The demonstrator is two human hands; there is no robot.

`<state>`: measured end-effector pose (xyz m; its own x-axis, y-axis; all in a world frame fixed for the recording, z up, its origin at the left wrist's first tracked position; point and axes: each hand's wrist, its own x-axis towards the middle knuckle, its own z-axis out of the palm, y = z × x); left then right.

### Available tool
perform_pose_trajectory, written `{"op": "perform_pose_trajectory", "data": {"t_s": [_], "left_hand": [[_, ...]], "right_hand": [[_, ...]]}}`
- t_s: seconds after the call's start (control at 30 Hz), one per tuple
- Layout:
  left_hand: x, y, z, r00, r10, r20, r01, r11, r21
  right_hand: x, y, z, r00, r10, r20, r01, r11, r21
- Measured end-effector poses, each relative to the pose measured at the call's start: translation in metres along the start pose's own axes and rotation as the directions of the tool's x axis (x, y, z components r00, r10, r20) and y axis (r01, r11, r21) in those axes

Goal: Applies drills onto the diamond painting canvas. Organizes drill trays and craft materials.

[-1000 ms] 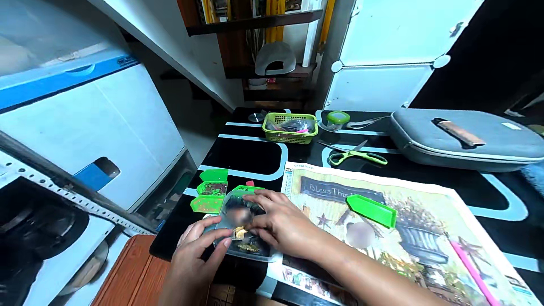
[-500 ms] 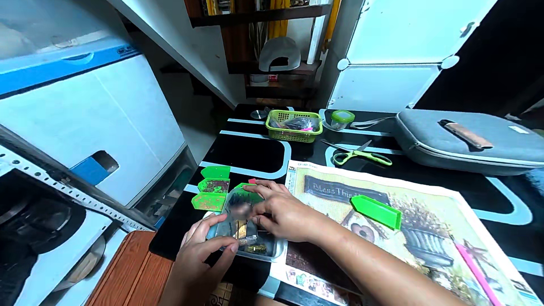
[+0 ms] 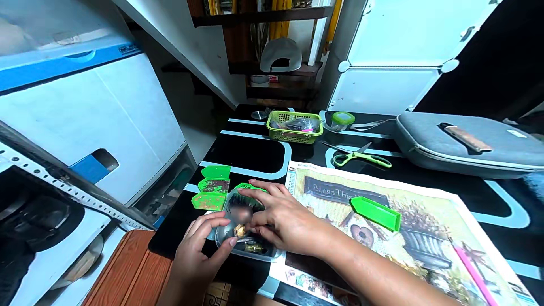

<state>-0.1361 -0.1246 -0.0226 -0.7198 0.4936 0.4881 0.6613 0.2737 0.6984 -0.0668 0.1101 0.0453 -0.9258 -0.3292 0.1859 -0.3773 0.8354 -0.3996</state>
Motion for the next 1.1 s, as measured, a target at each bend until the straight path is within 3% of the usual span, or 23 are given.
{"op": "perform_pose_trajectory", "data": {"t_s": [0.13,0.27,0.6,0.73,1.1], "left_hand": [[0.0,0.001,0.001,1.0,0.002,0.02,-0.003,0.999,0.05],[0.003,0.001,0.001,0.999,0.032,0.015,-0.033,0.996,0.085],[0.005,-0.001,0.0,1.0,0.018,0.009,-0.019,0.997,0.081],[0.005,0.0,-0.001,1.0,-0.007,0.018,0.005,0.997,0.075],[0.005,-0.002,0.0,1.0,-0.017,-0.005,0.018,0.998,0.067]], "right_hand": [[0.006,-0.001,-0.005,0.984,0.083,0.155,-0.101,0.989,0.112],[0.025,-0.013,-0.019,0.934,0.173,0.313,-0.185,0.983,0.011],[0.054,-0.03,-0.011,0.882,0.085,0.463,0.017,0.977,-0.213],[0.055,-0.03,-0.005,0.887,0.081,0.454,0.042,0.966,-0.256],[0.041,-0.02,-0.003,0.947,-0.054,0.317,0.102,0.985,-0.136]]}}
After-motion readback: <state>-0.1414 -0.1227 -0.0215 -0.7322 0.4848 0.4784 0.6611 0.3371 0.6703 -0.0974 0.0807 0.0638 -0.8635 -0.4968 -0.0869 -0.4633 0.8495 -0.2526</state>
